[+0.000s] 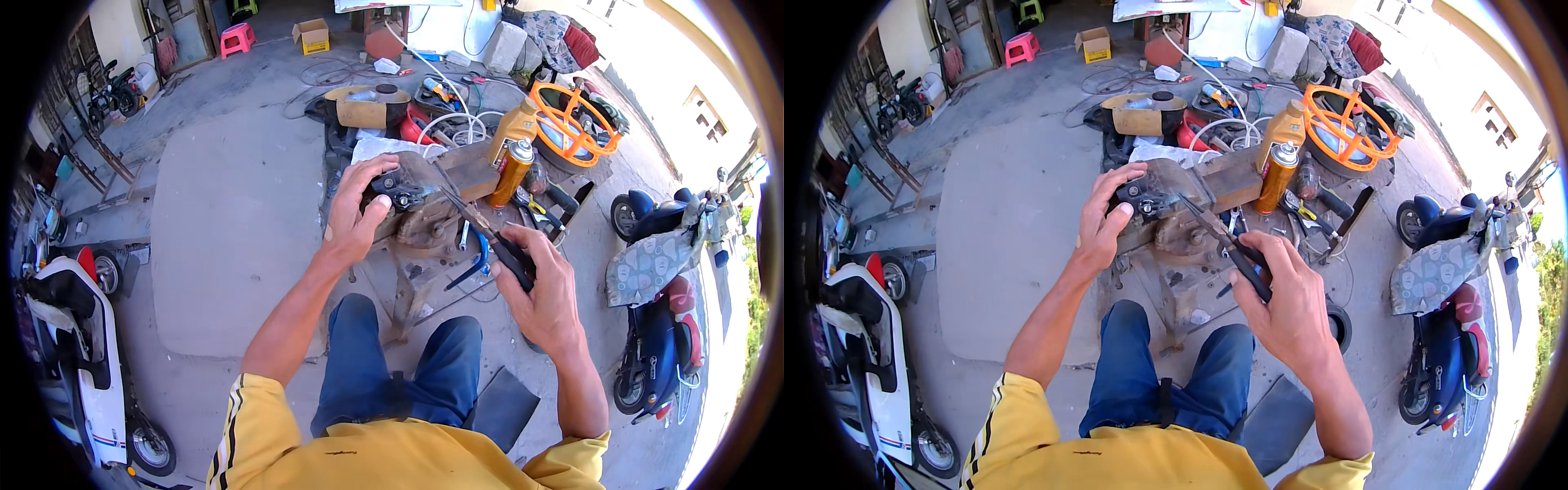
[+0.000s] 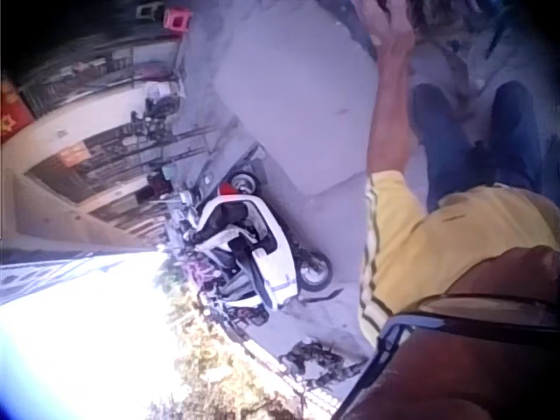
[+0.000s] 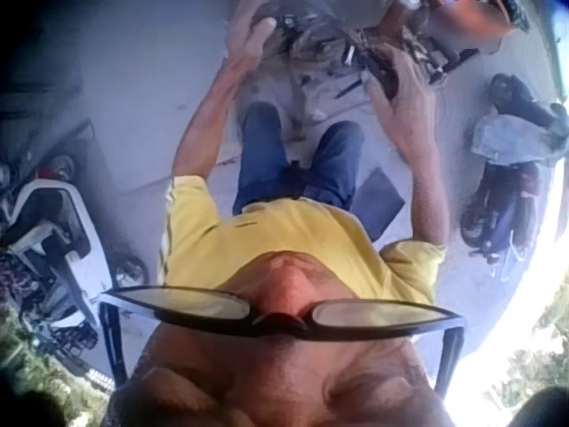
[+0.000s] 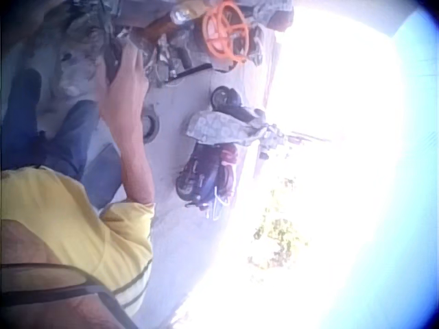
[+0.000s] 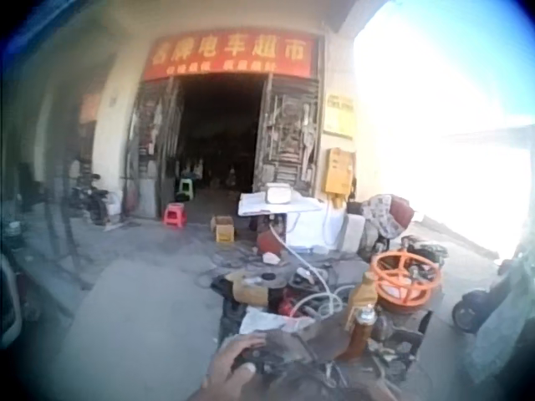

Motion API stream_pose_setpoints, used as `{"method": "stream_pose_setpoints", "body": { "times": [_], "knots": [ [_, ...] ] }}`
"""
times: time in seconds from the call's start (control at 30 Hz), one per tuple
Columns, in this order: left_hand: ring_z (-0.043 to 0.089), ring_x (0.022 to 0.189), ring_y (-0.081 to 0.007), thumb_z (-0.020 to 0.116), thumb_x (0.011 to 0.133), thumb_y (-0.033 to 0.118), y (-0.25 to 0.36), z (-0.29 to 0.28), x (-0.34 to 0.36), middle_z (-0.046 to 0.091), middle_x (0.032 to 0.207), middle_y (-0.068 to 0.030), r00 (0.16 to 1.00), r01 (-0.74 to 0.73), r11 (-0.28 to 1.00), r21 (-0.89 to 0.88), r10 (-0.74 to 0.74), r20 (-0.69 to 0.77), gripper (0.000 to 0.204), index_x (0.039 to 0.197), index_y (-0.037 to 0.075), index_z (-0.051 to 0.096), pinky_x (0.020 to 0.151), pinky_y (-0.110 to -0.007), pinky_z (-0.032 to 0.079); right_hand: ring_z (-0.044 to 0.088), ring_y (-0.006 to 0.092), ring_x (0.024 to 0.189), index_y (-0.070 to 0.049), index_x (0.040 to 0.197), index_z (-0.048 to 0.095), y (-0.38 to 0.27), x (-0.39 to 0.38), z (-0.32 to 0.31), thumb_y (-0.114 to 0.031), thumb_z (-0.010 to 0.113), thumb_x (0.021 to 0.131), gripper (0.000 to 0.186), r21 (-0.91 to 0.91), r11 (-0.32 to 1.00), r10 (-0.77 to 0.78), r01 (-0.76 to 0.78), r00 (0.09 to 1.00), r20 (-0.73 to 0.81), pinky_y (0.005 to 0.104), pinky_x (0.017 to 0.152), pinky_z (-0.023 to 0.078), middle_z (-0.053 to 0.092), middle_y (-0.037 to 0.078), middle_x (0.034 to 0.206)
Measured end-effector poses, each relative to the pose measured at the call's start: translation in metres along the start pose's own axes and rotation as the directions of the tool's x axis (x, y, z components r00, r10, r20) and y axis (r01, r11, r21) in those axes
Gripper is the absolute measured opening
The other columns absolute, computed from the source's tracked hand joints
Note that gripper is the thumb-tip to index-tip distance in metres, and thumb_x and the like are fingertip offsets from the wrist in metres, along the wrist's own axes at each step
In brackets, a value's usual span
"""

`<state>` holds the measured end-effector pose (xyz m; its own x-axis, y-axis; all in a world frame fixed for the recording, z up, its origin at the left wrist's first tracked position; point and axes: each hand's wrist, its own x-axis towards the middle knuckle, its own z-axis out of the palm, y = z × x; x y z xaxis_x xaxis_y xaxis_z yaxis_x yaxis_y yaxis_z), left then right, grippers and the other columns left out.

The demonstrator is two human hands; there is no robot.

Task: The person uses a screwdriver to remove screws from a mechanical part clamped in a vise, then walks to retrieve a small metal piece from the ground and returns to insert it into the part. The person continues to adjust and tighten components of the mechanical part using the screwdriver.

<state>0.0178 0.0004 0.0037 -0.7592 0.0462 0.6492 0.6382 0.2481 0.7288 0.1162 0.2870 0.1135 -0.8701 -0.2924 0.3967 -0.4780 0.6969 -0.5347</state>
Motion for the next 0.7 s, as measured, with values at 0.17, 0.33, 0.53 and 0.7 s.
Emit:
{"method": "stream_pose_setpoints", "body": {
  "times": [0.17,0.33,0.53,0.7],
  "knots": [
    [0.052,0.143,-0.0310,0.058,0.095,0.026,-0.004,0.005,-0.001,0.064,0.150,-0.0161,1.000,0.011,0.998,-0.056,-0.011,-0.008,0.053,0.140,-0.001,0.064,0.125,-0.046,0.035,0.066,0.0125,0.081,0.003,0.122,0.061,0.051,-0.061,0.069,-0.012,0.072,0.103,0.027,0.733,0.617,0.369,-0.286,0.928,0.051,0.0308,0.076,0.055,0.074,0.012,0.105],
    [0.052,0.144,-0.0284,0.062,0.094,0.037,-0.004,0.003,-0.004,0.059,0.154,-0.0205,0.997,0.070,0.994,-0.088,-0.073,-0.026,0.062,0.140,-0.005,0.061,0.125,-0.044,0.036,0.065,0.0129,0.079,0.001,0.109,0.062,0.078,-0.107,0.116,-0.014,0.072,0.105,0.019,0.906,0.102,0.447,-0.411,0.832,0.327,0.0286,0.074,0.053,0.073,0.011,0.101],
    [0.055,0.141,-0.0259,0.064,0.093,0.041,0.004,0.011,-0.004,0.057,0.154,-0.0221,0.990,0.125,0.987,-0.100,-0.131,-0.052,0.066,0.139,-0.006,0.059,0.120,-0.041,0.043,0.064,0.0126,0.075,0.000,0.105,0.066,0.096,-0.137,0.129,-0.017,0.073,0.104,0.018,0.867,-0.118,0.377,-0.483,0.786,0.489,0.0281,0.073,0.051,0.071,0.007,0.091],
    [0.055,0.140,-0.0252,0.064,0.093,0.041,0.001,0.011,-0.003,0.057,0.155,-0.0220,0.992,0.113,0.990,-0.087,-0.117,-0.051,0.066,0.138,-0.007,0.058,0.119,-0.040,0.044,0.068,0.0191,0.084,0.001,0.115,0.070,0.115,-0.152,0.139,-0.021,0.073,0.104,0.024,0.838,-0.140,0.325,-0.527,0.775,0.542,0.0318,0.076,0.053,0.074,0.013,0.110]
  ]
}}
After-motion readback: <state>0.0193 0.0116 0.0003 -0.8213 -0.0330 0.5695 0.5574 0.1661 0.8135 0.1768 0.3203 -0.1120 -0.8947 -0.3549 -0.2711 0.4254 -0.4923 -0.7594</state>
